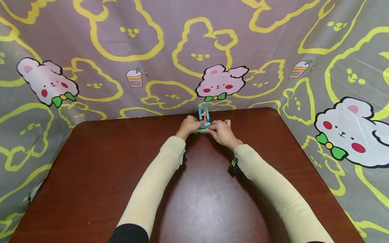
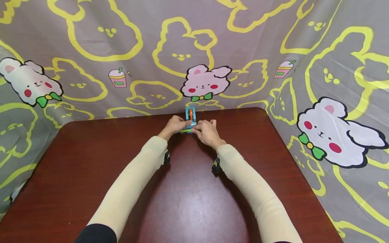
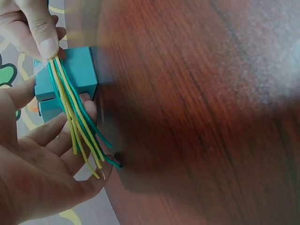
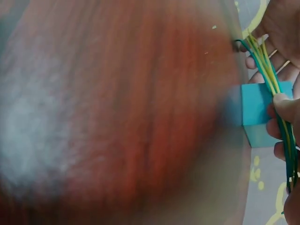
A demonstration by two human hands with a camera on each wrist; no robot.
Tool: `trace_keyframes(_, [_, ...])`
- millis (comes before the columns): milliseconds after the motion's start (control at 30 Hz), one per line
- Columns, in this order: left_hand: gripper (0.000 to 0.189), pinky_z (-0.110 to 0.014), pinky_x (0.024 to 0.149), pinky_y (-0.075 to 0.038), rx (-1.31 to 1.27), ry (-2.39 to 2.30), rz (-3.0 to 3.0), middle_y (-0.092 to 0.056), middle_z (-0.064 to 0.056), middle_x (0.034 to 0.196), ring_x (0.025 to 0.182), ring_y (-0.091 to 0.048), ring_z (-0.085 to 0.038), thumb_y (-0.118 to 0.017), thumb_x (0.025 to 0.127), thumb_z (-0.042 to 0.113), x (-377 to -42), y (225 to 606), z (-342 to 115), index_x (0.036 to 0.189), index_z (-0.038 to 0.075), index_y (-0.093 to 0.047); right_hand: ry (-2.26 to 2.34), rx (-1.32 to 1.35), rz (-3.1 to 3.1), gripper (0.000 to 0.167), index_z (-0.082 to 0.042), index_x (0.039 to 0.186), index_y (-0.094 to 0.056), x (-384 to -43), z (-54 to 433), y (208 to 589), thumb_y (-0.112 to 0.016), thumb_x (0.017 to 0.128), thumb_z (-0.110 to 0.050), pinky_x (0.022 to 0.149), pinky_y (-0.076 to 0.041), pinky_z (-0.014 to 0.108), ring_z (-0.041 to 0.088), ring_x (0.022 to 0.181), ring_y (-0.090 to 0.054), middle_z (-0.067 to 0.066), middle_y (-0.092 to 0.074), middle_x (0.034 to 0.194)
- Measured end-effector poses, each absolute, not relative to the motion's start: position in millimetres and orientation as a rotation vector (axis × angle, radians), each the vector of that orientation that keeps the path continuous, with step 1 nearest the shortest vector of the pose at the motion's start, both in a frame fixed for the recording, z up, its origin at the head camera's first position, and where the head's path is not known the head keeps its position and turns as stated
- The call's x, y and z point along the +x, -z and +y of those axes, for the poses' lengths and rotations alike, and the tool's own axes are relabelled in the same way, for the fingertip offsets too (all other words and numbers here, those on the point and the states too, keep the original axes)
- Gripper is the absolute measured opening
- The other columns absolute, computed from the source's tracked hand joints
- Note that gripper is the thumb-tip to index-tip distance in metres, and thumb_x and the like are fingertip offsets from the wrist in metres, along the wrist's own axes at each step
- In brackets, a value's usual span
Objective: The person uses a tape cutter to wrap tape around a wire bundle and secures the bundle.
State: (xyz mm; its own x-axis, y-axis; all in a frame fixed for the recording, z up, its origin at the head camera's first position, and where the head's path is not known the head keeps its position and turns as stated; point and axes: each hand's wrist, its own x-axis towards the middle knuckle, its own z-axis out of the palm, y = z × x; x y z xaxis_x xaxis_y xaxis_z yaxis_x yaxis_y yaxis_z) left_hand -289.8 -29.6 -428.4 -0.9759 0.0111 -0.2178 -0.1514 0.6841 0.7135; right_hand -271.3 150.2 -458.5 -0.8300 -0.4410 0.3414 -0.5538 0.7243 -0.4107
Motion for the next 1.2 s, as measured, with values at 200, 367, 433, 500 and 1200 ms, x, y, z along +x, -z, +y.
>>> trace_keyframes(200, [0.05, -0.039, 0.076, -0.049, -0.106, -1.16, 2.694, -0.07, -0.008, 0.096, 0.085, -0.061, -0.023, -0.065, 0.094, 0.053, -287.7, 427.6, -29.2, 0.105, 0.005, -0.073, -0.698, 0.841, -2.716, 0.015, -0.011, 0.102, -0.082, -271.4, 151.3, 473.2, -0.071, 0.096, -0.02, 0.086, -0.027, 0.05, 0.023, 0.093, -0.062, 0.002, -0.072, 0.097])
trace_keyframes(367, [0.053, -0.041, 0.081, -0.049, -0.117, -1.172, 2.688, -0.072, -0.008, 0.097, 0.09, -0.063, -0.024, -0.064, 0.094, 0.055, -285.9, 427.7, -29.6, 0.11, 0.005, -0.072, -0.794, 0.821, -2.739, 0.016, -0.01, 0.103, -0.081, -270.5, 152.2, 474.4, -0.071, 0.096, -0.021, 0.086, -0.027, 0.05, 0.024, 0.092, -0.063, 0.003, -0.071, 0.094])
trace_keyframes(433, [0.055, -0.042, 0.083, -0.05, -0.119, -1.179, 2.688, -0.072, -0.008, 0.1, 0.092, -0.063, -0.024, -0.064, 0.093, 0.056, -286.0, 428.4, -31.0, 0.112, 0.005, -0.072, -0.817, 0.825, -2.747, 0.017, -0.01, 0.103, -0.081, -270.8, 152.1, 472.3, -0.07, 0.096, -0.022, 0.087, -0.027, 0.049, 0.023, 0.091, -0.063, 0.002, -0.071, 0.093])
trace_keyframes(500, [0.057, -0.041, 0.081, -0.05, -0.086, -1.166, 2.69, -0.071, -0.009, 0.103, 0.091, -0.062, -0.024, -0.063, 0.094, 0.057, -286.4, 429.7, -33.0, 0.113, 0.005, -0.072, -0.827, 0.823, -2.759, 0.017, -0.01, 0.103, -0.081, -270.7, 152.6, 470.1, -0.07, 0.097, -0.022, 0.088, -0.027, 0.049, 0.023, 0.092, -0.063, 0.002, -0.071, 0.093])
trace_keyframes(1200, [0.032, -0.046, 0.072, -0.052, 0.683, -1.194, 2.372, -0.068, -0.015, 0.077, 0.061, -0.058, -0.016, -0.053, 0.106, 0.017, -270.0, 426.1, -89.7, 0.103, -0.009, -0.071, -0.892, 0.884, -2.643, 0.019, -0.01, 0.104, -0.08, -252.9, 147.6, 444.4, -0.076, 0.092, -0.025, 0.086, -0.03, 0.047, 0.019, 0.091, -0.063, 0.0, -0.073, 0.092])
